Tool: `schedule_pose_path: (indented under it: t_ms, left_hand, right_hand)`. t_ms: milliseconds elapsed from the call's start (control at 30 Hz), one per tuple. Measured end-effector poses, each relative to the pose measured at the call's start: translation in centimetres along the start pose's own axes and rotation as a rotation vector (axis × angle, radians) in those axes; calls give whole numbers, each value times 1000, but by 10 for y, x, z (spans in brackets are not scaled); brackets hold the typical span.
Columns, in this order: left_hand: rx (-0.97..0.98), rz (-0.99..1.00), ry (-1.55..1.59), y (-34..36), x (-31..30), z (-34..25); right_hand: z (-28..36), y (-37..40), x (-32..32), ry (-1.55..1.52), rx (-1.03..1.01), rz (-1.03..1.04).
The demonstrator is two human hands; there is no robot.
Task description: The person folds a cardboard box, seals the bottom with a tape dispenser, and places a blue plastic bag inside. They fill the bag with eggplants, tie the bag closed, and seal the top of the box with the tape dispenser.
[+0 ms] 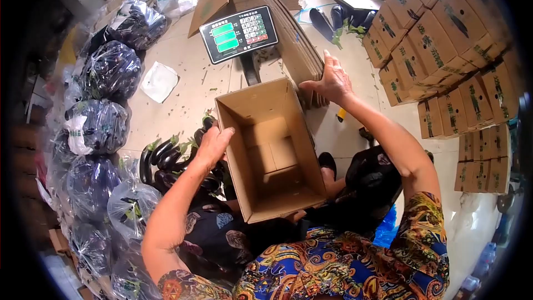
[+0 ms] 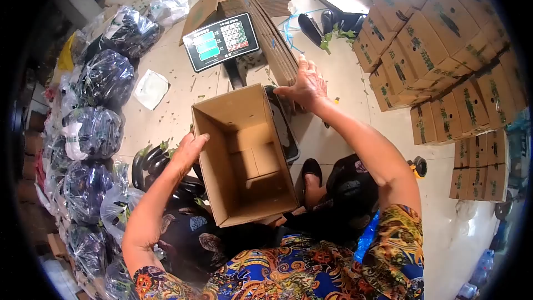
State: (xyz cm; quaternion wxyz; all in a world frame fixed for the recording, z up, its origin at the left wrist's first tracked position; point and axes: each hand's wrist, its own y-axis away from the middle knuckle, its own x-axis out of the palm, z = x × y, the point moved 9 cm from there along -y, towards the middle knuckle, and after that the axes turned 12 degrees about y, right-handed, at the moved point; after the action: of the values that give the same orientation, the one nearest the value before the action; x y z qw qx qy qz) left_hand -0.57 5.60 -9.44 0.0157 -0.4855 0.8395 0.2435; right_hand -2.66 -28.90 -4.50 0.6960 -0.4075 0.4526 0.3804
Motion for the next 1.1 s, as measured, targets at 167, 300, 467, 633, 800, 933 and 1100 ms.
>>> schedule_pose_path:
  t_ms: [167, 300, 467, 633, 800, 933, 1100]
  left_hand:
    - [-3, -30, -106, 4, -1, -10]
    - [15, -35, -136, -4, -3, -15]
    - [173, -120, -129, -28, -2, -25]
    - [133, -118, -98, -31, 4, -33]
    - [51, -6, 101, -23, 14, -29]
    - [31, 7, 568, -15, 1, 3]
    - [-64, -167, 796, -12, -6, 60]
  right_hand:
    - [-13, -31, 57, -49, 169, 177]
    - [-25, -81, 63, -71, 134, 144]
    - [-20, -79, 68, -68, 117, 99]
    - [15, -26, -1, -347, -82, 167]
    - [22, 67, 44, -584, 20, 551]
    - [-1, 81, 53, -800, 224, 730]
    - [-50, 92, 89, -1005, 476, 771]
